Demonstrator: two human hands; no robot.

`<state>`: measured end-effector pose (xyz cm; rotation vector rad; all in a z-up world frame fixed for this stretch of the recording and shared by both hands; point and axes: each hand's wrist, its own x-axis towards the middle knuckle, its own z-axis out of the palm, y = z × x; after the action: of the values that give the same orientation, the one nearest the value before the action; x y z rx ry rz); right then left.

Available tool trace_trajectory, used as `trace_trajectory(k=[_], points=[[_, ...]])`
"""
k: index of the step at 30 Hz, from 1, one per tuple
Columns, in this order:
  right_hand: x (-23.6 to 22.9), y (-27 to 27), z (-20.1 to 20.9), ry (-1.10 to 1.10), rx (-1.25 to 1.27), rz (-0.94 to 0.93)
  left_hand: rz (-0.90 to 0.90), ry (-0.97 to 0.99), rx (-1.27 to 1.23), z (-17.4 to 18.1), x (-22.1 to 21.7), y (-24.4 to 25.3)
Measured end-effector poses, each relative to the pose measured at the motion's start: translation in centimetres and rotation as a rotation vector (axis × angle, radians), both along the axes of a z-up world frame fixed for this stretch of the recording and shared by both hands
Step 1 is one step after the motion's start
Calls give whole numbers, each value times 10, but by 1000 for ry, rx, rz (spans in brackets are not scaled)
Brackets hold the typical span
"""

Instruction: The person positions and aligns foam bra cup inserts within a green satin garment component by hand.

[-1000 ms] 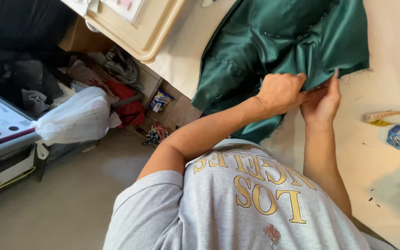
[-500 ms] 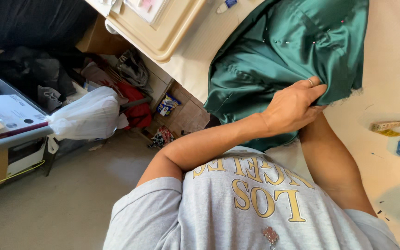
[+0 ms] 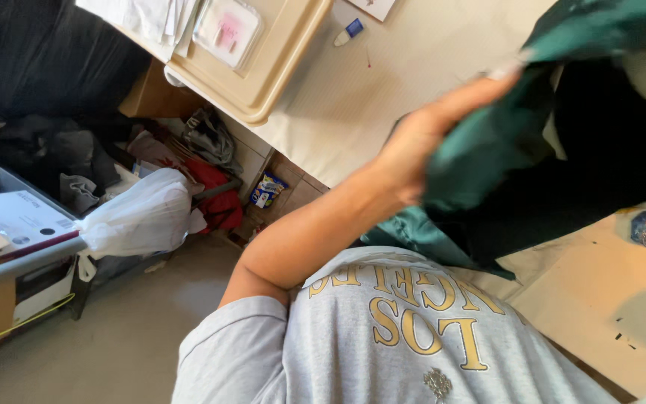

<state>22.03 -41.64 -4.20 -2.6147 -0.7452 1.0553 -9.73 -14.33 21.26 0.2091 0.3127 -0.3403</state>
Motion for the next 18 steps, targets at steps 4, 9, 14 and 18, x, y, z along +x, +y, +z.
trace_trajectory(k=[4, 9, 14, 18], points=[[-10, 20, 43, -82, -201, 169, 113, 194, 280, -54, 8, 95], [-88, 124, 208, 61, -481, 102, -419, 146, 1792, -195, -2, 181], [-109, 85, 171, -1, -177, -47, -338, -235, 2590, -116, -10, 99], [-143, 73, 161, 9, 104, -287, -524, -535, 2135, -131, -7, 26]])
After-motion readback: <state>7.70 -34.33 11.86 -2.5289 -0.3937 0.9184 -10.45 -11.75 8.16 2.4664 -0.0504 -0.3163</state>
